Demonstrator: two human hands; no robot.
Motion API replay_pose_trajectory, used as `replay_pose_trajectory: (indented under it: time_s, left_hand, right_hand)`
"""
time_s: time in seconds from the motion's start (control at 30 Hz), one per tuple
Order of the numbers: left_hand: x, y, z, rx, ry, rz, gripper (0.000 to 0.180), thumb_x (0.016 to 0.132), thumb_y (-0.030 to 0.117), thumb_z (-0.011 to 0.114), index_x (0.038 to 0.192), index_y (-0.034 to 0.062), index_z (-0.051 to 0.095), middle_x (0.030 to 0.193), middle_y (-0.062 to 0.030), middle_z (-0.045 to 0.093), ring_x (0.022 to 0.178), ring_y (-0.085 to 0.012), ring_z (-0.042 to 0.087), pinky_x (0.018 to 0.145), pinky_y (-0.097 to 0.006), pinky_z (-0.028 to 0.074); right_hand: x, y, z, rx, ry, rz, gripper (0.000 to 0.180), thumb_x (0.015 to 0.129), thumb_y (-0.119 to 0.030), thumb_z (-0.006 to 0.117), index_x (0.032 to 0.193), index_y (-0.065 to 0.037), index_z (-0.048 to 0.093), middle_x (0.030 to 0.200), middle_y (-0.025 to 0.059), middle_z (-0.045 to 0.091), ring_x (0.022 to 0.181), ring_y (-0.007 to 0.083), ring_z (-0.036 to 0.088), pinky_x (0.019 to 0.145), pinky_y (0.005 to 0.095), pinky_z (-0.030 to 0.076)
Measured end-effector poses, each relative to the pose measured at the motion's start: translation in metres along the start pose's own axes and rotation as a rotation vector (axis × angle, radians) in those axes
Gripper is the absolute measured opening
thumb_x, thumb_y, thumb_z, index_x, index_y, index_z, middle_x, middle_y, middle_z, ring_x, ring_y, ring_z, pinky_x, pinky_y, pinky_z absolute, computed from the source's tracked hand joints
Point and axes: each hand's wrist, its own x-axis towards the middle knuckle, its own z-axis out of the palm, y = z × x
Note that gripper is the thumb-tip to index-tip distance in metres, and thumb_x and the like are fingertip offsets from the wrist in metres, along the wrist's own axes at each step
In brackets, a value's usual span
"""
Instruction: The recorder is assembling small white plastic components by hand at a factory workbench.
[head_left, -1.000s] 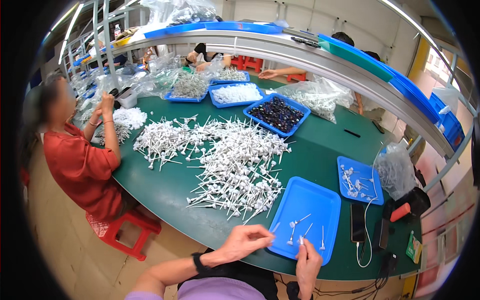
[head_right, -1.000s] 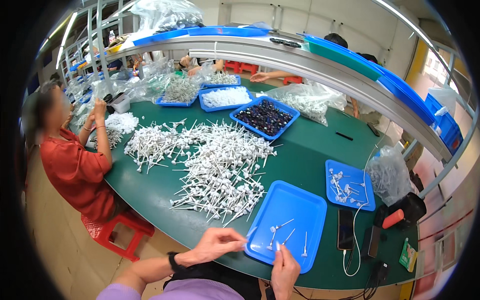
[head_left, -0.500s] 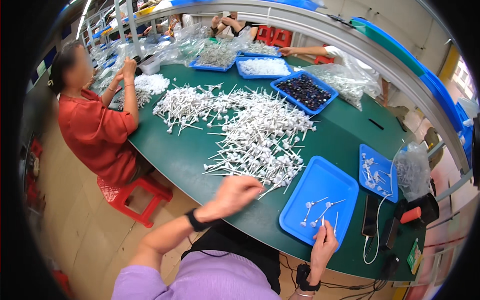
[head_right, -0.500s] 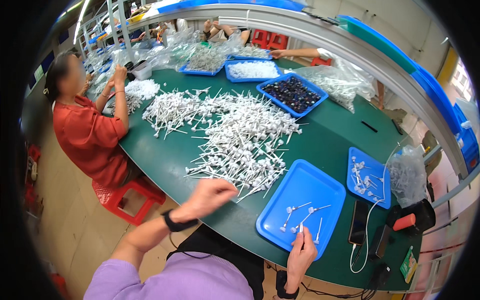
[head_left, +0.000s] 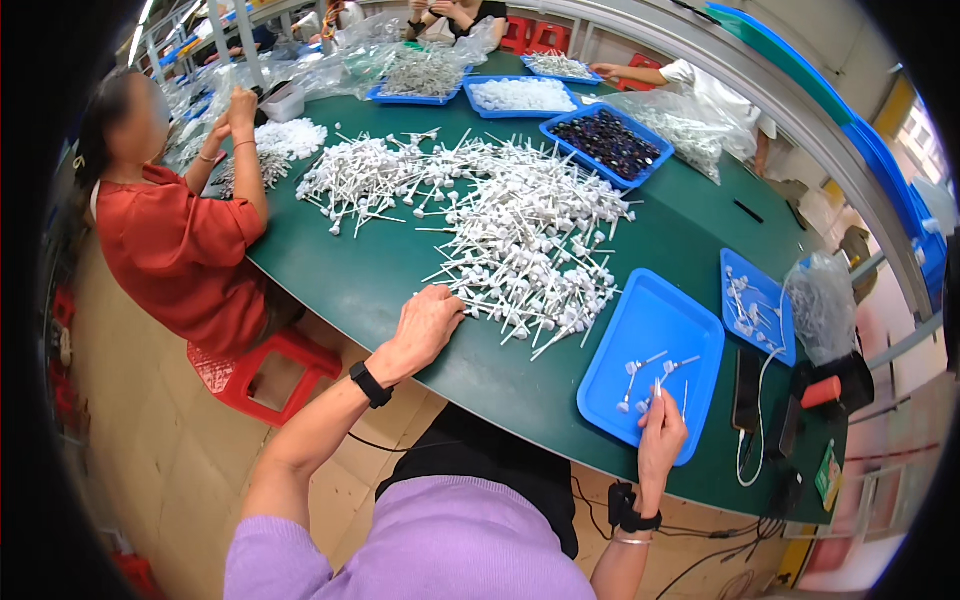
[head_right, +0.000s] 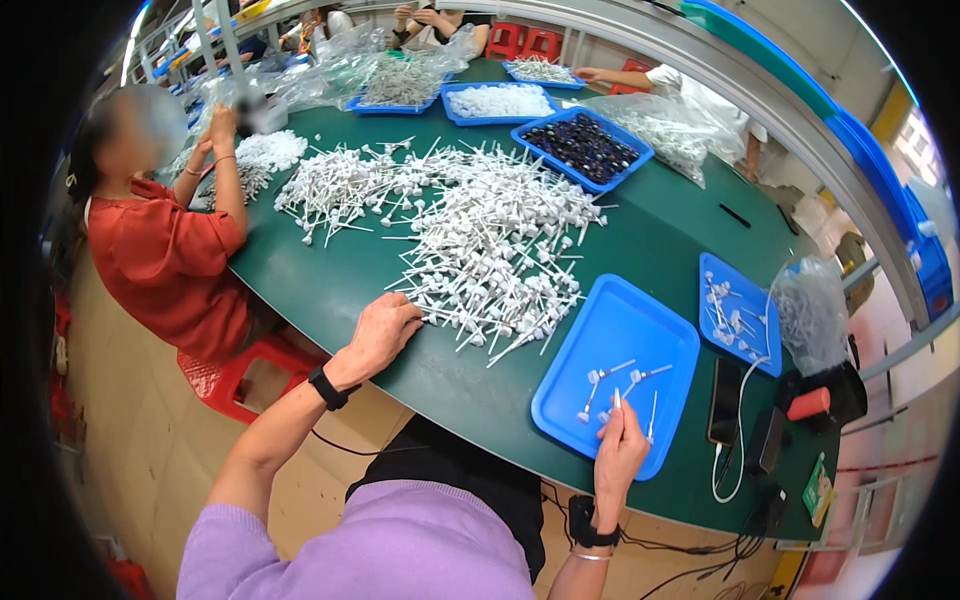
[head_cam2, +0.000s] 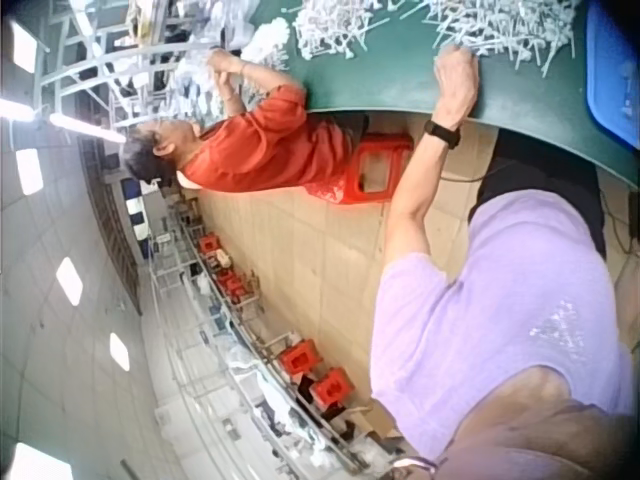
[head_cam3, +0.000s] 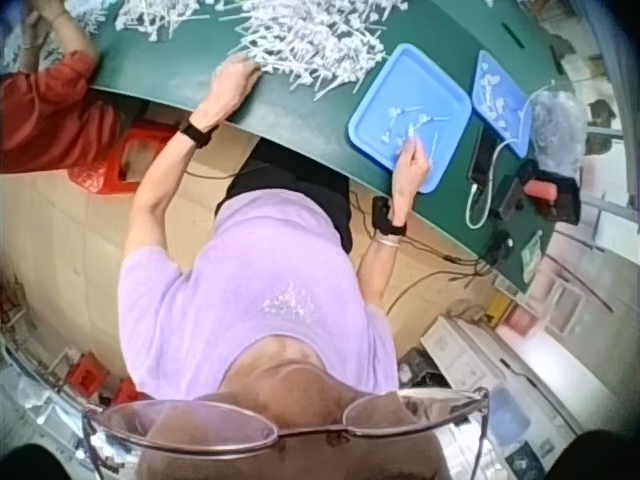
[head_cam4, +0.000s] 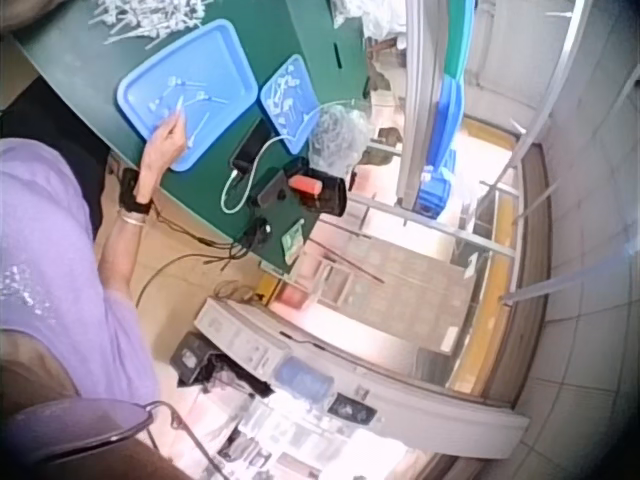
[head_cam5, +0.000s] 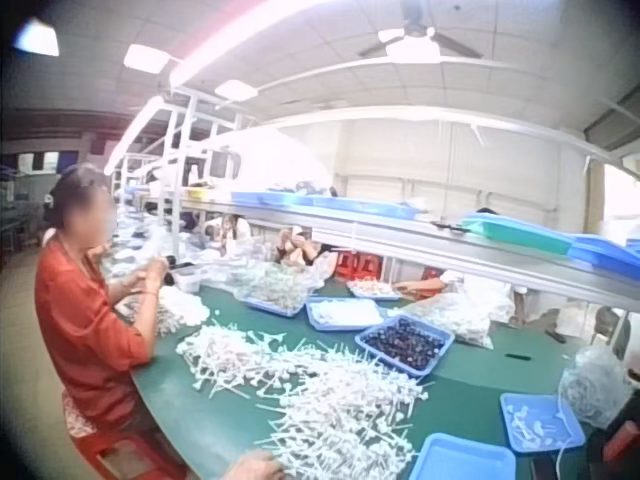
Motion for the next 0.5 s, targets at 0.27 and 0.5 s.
replay_pose_trajectory:
  time_s: [0.27, 0.5]
  left_hand:
    - [-0.023, 0.060, -0.037, -0.354, -0.075, -0.175, 0.010, 0.084, 0.007, 0.075, 0.091, 0.0018, 0.071, 0.076, -0.0123, 0.070, 0.064, -0.0200, 0.068, 0.060, -0.031, 0.052]
    - [-0.050, 0.134, -0.032, -0.794, -0.053, -0.226, 0.017, 0.087, 0.000, 0.072, 0.104, -0.0003, 0.072, 0.080, -0.0057, 0.072, 0.072, -0.0086, 0.067, 0.064, -0.024, 0.053]
  right_hand:
    - [-0.021, -0.040, 0.002, 0.131, -0.052, -0.061, 0.026, 0.099, -0.013, 0.059, 0.120, 0.001, 0.068, 0.076, 0.0044, 0.063, 0.064, 0.0099, 0.056, 0.057, 0.0265, 0.044]
    - [-0.056, -0.112, 0.050, 0.167, -0.275, -0.456, 0.026, 0.092, -0.008, 0.066, 0.117, -0.004, 0.065, 0.093, 0.0170, 0.069, 0.078, 0.0367, 0.067, 0.065, 0.0404, 0.052]
